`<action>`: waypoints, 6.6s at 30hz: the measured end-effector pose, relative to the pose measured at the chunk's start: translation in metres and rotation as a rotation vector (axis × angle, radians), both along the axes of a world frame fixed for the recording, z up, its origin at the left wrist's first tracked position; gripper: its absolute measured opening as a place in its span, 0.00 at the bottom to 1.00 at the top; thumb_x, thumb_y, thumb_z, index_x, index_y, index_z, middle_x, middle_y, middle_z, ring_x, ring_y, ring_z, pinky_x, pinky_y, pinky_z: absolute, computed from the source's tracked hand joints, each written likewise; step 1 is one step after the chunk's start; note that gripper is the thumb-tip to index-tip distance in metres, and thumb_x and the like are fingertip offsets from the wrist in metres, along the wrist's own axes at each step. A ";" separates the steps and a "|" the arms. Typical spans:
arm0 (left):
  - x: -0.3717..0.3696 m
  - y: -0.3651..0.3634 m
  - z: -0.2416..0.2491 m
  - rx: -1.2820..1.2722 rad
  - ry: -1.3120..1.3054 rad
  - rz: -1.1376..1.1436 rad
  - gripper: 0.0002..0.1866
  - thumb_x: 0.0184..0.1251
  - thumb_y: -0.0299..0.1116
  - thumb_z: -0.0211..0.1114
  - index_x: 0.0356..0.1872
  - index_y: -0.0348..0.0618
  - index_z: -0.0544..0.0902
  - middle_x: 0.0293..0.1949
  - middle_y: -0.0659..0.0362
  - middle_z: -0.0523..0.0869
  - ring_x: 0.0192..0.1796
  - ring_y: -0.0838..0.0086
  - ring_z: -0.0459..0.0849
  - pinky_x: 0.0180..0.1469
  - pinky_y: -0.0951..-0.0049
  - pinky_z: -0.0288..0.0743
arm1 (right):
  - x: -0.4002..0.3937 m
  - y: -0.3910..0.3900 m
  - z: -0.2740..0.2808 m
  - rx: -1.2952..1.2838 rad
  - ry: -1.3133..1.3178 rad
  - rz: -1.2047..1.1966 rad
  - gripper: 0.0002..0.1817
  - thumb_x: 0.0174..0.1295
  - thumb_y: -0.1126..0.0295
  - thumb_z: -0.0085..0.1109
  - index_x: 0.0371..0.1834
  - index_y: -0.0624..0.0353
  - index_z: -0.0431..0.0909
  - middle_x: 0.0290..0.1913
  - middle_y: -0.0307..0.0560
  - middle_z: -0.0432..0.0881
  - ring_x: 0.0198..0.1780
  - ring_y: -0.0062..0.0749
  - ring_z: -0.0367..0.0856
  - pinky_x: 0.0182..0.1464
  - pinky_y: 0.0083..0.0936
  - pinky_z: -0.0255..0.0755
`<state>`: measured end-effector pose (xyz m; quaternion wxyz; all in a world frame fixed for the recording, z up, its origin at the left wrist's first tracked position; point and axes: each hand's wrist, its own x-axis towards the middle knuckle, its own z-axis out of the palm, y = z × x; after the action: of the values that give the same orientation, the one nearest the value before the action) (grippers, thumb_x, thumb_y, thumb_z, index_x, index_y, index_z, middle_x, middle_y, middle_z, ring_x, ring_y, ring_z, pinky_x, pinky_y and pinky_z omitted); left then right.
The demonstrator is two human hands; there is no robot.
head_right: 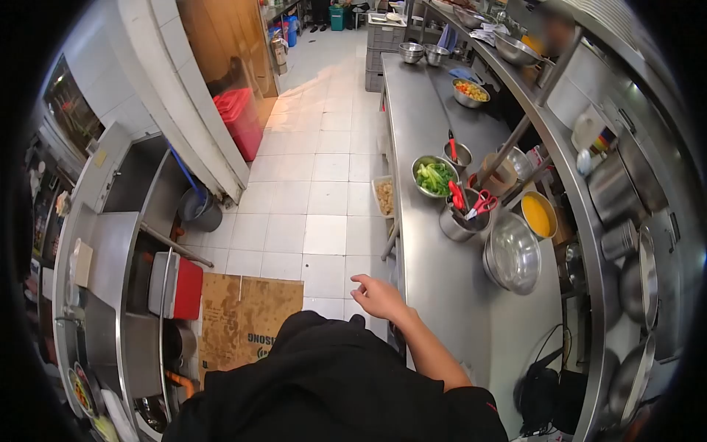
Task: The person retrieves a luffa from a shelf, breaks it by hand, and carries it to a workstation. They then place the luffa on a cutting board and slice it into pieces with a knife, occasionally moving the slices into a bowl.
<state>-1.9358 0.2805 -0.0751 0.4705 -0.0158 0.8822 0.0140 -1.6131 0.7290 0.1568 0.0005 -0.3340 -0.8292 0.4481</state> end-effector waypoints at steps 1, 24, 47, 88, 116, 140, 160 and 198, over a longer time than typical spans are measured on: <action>0.003 0.009 0.008 0.026 0.001 0.038 0.21 0.53 0.40 0.85 0.45 0.39 0.90 0.31 0.48 0.90 0.36 0.60 0.90 0.39 0.57 0.85 | -0.013 0.018 0.004 0.010 0.000 0.025 0.25 0.73 0.55 0.63 0.69 0.55 0.82 0.44 0.50 0.93 0.47 0.48 0.91 0.52 0.42 0.82; -0.392 0.563 0.020 0.515 0.211 0.015 0.18 0.55 0.32 0.83 0.38 0.30 0.85 0.28 0.48 0.89 0.23 0.58 0.91 0.26 0.57 0.87 | -0.317 0.435 0.108 0.400 0.134 -0.317 0.28 0.72 0.61 0.66 0.74 0.56 0.77 0.46 0.51 0.93 0.46 0.44 0.92 0.52 0.38 0.84; -0.369 0.958 0.103 0.770 0.135 -0.310 0.22 0.55 0.35 0.86 0.41 0.30 0.84 0.26 0.49 0.88 0.25 0.60 0.90 0.27 0.56 0.87 | -0.270 0.800 0.283 1.446 0.634 -1.166 0.45 0.64 0.73 0.68 0.85 0.60 0.59 0.29 0.38 0.86 0.23 0.28 0.83 0.29 0.29 0.79; -0.528 0.997 0.022 0.366 -0.075 -1.044 0.26 0.56 0.39 0.86 0.45 0.28 0.85 0.29 0.47 0.90 0.26 0.59 0.92 0.29 0.55 0.87 | -0.312 0.554 0.213 1.200 0.118 -1.182 0.13 0.55 0.80 0.79 0.43 0.62 0.87 0.36 0.47 0.92 0.31 0.29 0.91 0.34 0.24 0.83; -0.035 0.765 -0.002 0.271 -0.668 -2.072 0.30 0.52 0.43 0.83 0.50 0.31 0.87 0.41 0.49 0.93 0.41 0.61 0.91 0.46 0.60 0.86 | -0.188 -0.170 0.018 0.394 -0.526 -2.423 0.20 0.55 0.57 0.83 0.37 0.60 0.84 0.31 0.54 0.92 0.35 0.49 0.94 0.41 0.40 0.86; 0.447 0.413 0.161 0.174 -1.444 -1.403 0.28 0.64 0.34 0.84 0.55 0.37 0.74 0.43 0.54 0.85 0.31 0.72 0.88 0.30 0.70 0.85 | 0.186 -0.288 -0.026 0.166 -0.895 -1.871 0.13 0.60 0.69 0.66 0.49 0.53 0.85 0.43 0.48 0.90 0.45 0.46 0.92 0.44 0.39 0.86; 0.577 0.371 0.104 0.929 -1.095 -1.333 0.28 0.63 0.25 0.76 0.64 0.33 0.77 0.52 0.53 0.86 0.50 0.67 0.85 0.57 0.66 0.80 | 0.330 -0.428 0.058 0.646 -0.602 -2.411 0.10 0.60 0.64 0.69 0.41 0.56 0.90 0.40 0.51 0.91 0.39 0.46 0.92 0.44 0.40 0.85; 0.666 0.113 0.229 1.596 -0.340 -2.347 0.34 0.60 0.44 0.79 0.68 0.45 0.84 0.52 0.45 0.86 0.58 0.46 0.82 0.62 0.49 0.77 | 0.389 -0.741 0.062 -0.107 -0.428 -2.407 0.22 0.77 0.59 0.57 0.67 0.56 0.84 0.48 0.68 0.90 0.53 0.67 0.88 0.60 0.53 0.79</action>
<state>-1.2699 0.3931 0.1543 0.1904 0.9733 0.0740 0.1052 -1.2246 -0.0122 0.2192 0.2646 -0.9543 0.0450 0.1312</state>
